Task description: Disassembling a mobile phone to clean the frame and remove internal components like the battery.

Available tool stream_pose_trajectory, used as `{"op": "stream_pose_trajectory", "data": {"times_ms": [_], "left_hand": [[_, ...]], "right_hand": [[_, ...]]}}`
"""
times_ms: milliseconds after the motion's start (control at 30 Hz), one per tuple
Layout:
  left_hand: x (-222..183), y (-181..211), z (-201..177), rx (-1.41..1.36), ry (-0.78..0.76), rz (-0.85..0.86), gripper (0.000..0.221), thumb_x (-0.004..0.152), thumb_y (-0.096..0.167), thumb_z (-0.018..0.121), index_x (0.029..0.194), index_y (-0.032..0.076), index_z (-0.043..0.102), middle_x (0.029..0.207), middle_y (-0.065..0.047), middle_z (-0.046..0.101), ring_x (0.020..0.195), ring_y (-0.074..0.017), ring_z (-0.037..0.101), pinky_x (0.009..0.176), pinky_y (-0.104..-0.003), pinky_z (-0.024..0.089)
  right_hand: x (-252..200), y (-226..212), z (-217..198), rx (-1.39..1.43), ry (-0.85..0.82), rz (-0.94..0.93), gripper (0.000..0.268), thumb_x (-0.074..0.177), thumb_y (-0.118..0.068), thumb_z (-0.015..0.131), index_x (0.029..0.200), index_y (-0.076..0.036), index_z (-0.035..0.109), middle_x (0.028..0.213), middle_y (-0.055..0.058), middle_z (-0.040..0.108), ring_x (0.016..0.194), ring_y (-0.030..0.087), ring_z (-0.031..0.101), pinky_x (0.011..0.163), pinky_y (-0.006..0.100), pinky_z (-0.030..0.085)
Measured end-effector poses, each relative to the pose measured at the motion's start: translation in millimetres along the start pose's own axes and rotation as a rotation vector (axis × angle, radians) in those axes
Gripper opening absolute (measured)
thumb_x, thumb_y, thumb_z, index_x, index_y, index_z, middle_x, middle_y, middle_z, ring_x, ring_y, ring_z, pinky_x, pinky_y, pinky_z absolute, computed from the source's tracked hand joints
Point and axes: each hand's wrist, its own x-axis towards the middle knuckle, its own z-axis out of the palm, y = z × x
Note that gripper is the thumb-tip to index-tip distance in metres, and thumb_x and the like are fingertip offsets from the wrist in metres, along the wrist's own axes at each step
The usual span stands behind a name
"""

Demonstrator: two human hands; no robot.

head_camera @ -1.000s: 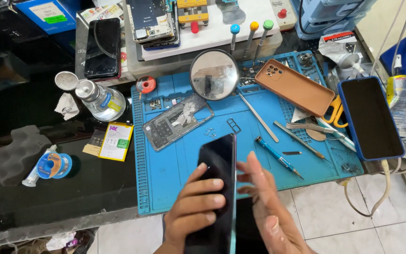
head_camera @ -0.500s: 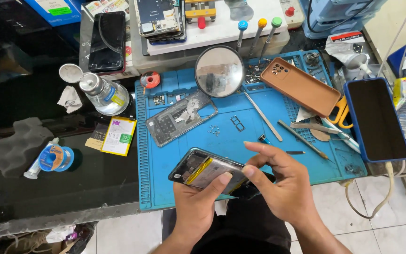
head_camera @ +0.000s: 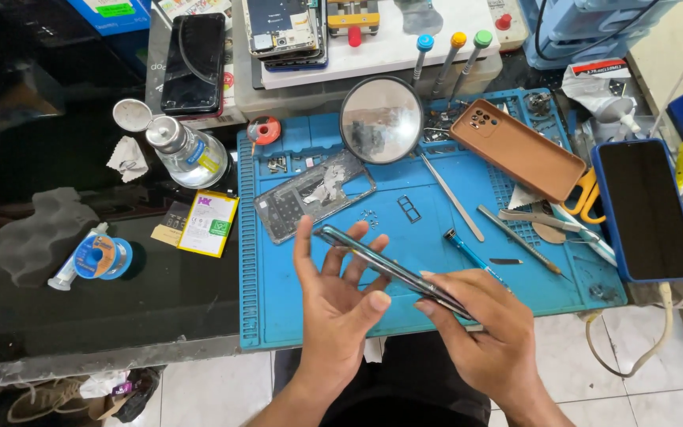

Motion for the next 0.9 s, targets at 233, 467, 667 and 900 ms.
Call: {"op": "stream_pose_trajectory", "data": {"times_ms": [233,467,667,900], "left_hand": [[-3.9,-7.4,1.8,-0.044,-0.029,0.087,0.111,0.078,-0.004,0.086,0.159,0.027,0.017,0.144,-0.018,0.047,0.130,-0.0363,0.058,0.108,-0.047,0.053],[-1.9,-7.6,-5.3,-0.084,-0.102,0.180,0.101,0.085,-0.007,0.080,0.156,0.026,0.018,0.149,-0.019,0.043,0.135,-0.0383,0.054,0.115,-0.052,0.047],[6.7,-4.2,-18.6,-0.270,-0.229,0.110,0.106,0.092,0.001,0.077,0.166,0.026,0.005,0.150,-0.019,0.045,0.145,-0.0442,0.045,0.121,-0.061,0.040],[6.9,-10.2,-19.8,-0.419,-0.186,-0.025,0.084,0.100,0.011,0.071,0.163,0.026,0.016,0.146,-0.022,0.049,0.135,-0.0439,0.054,0.112,-0.061,0.048]], "right_hand": [[-0.4,-6.3,1.8,0.185,-0.070,0.145,0.041,0.096,-0.043,0.059,0.111,-0.008,0.074,0.109,0.011,0.076,0.099,0.025,0.076,0.087,0.034,0.060],[-1.6,-3.2,1.9,0.217,-0.145,0.254,0.029,0.093,-0.033,0.066,0.108,-0.009,0.076,0.111,0.010,0.074,0.101,0.023,0.074,0.087,0.034,0.058],[-9.7,-0.5,-4.9,0.241,-0.180,0.036,0.040,0.091,-0.034,0.070,0.122,-0.009,0.070,0.131,0.018,0.066,0.125,0.033,0.069,0.109,0.046,0.056],[-13.7,2.3,-5.1,0.248,-0.109,-0.017,0.028,0.091,0.003,0.064,0.117,-0.004,0.069,0.121,0.020,0.071,0.113,0.031,0.074,0.101,0.043,0.064]]}}
